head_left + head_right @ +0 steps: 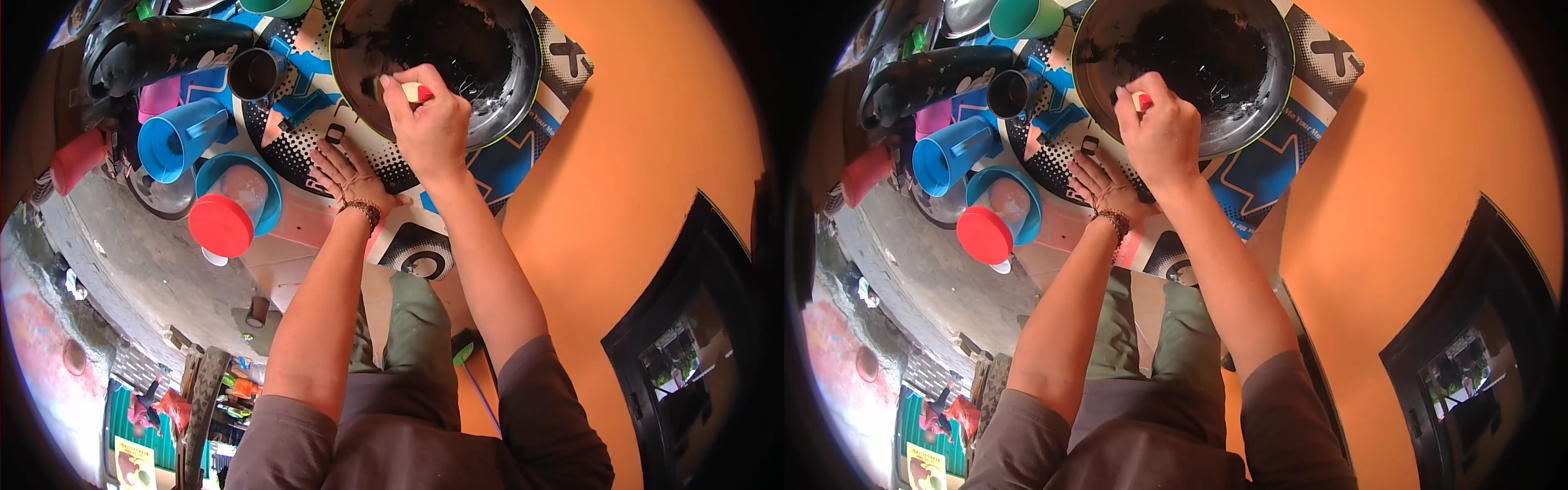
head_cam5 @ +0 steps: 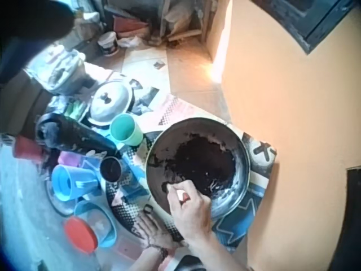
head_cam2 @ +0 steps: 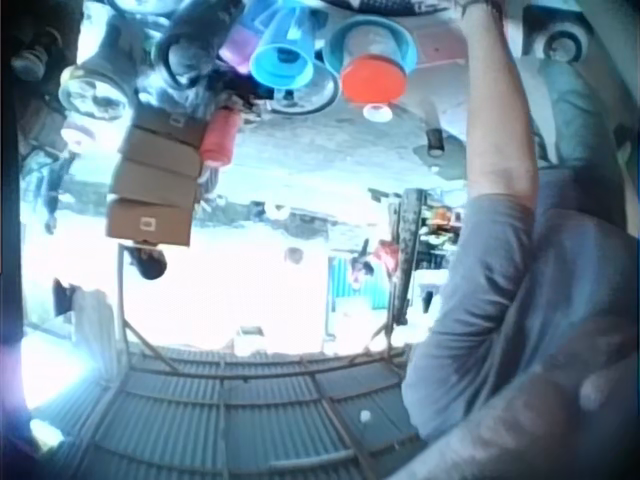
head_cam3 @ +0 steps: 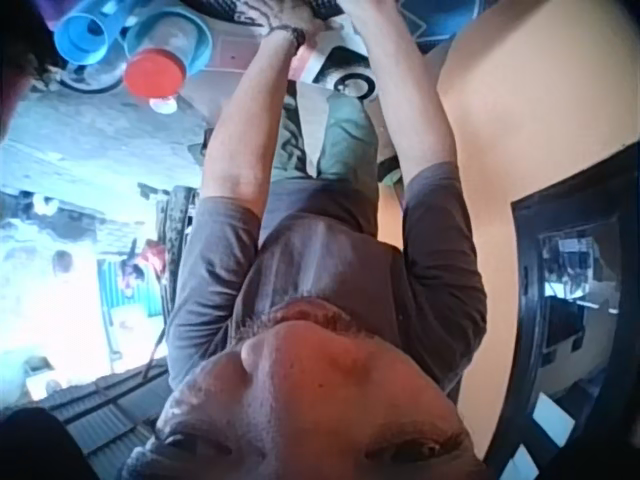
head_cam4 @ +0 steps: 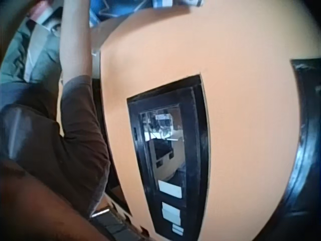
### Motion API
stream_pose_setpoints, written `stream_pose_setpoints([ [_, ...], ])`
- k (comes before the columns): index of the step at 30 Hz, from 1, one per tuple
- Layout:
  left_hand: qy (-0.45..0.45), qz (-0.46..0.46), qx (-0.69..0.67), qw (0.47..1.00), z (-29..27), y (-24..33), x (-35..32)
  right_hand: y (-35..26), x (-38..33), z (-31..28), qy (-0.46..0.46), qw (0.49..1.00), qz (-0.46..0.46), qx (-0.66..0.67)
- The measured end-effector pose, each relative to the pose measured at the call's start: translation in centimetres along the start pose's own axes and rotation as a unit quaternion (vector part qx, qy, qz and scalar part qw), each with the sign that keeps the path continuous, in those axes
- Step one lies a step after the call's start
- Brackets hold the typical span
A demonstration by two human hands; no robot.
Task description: The person paints a black window frame with a brush, dipping the brush into a container of black paint and applying it to the wooden edges around the glass panes.
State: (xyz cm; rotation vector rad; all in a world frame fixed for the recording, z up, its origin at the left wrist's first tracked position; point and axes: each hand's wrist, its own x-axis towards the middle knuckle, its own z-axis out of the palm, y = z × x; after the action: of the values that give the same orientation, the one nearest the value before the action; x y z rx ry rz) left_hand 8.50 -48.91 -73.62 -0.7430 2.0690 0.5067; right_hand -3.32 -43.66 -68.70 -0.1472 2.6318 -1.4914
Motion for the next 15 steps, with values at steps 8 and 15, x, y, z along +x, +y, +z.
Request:
stream_pose_setpoints([
  [8,-0.030,-0.034,0.040,0.998,-0.9,0.9,0.0,-0.6,1.3,0.2,-0.026,0.999,0.016,-0.009],
  [15,-0.048,-0.045,0.059,0.996,-1.2,0.9,0.0,-0.4,1.4,-0.2,-0.117,0.992,0.046,-0.032],
])
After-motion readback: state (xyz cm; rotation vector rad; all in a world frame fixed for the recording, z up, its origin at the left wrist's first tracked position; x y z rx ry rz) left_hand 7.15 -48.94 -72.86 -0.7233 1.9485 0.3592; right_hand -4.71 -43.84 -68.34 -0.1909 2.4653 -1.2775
